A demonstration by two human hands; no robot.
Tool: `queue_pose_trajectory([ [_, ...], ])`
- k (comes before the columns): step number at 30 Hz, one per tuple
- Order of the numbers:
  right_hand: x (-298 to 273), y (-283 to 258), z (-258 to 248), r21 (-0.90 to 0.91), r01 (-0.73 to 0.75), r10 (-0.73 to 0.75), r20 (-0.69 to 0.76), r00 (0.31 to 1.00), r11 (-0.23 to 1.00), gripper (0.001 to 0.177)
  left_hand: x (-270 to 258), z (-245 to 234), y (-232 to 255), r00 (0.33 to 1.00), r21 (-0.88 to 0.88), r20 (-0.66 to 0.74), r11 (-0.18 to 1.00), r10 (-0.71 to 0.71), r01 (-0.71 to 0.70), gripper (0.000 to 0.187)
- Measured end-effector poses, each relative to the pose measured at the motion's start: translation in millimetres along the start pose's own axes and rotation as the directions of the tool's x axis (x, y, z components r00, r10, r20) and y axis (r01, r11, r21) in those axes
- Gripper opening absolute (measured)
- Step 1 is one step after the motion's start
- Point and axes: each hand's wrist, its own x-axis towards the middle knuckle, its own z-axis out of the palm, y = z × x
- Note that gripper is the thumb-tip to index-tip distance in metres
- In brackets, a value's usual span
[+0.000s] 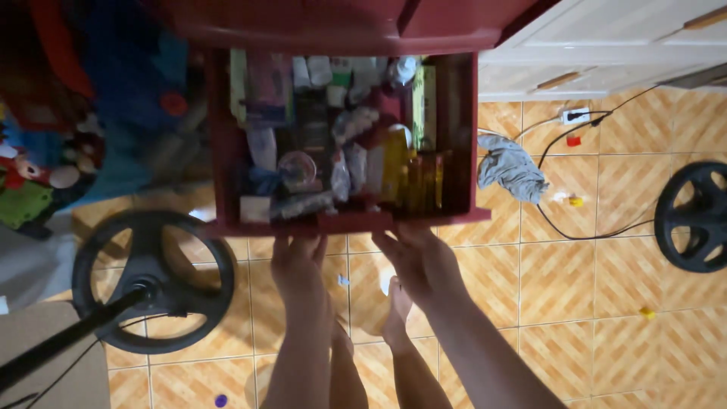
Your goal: The person organizes various small packets and containers from the floor into an open red drawer. They pick up items one by one, including gold foil sachets and small boxes, and place them inside the drawer among other toiletries.
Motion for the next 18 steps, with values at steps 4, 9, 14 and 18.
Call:
queue_pose_trajectory([
  [4,34.1,-12.5,18.3,-0.006,0.076,-0.076,0.060,0.995,0.997,0.033,35.2,29.4,1.3,0.995,-0.092,0.092,0.995,0.041,-0.032,0.057],
  [9,99.3,-34.8,39.7,0.045,0.115,-0.122,0.196,0.973,0.992,0.030,102.2,64.7,-2.0,0.982,-0.094,0.165,0.993,0.091,-0.076,0.075],
  [14,165.5,-59.9,79.1,0.051,0.183,-0.189,0.299,0.935,0.982,0.026,159.2,123.2,25.8,0.976,-0.128,0.210,0.991,0.064,-0.037,0.050],
  [18,201.5,-82.2,100.8,0.000,0.227,-0.208,0.406,0.890,0.974,0.016,192.9,160.6,51.3,0.982,-0.039,0.187,0.999,0.008,-0.001,0.050],
])
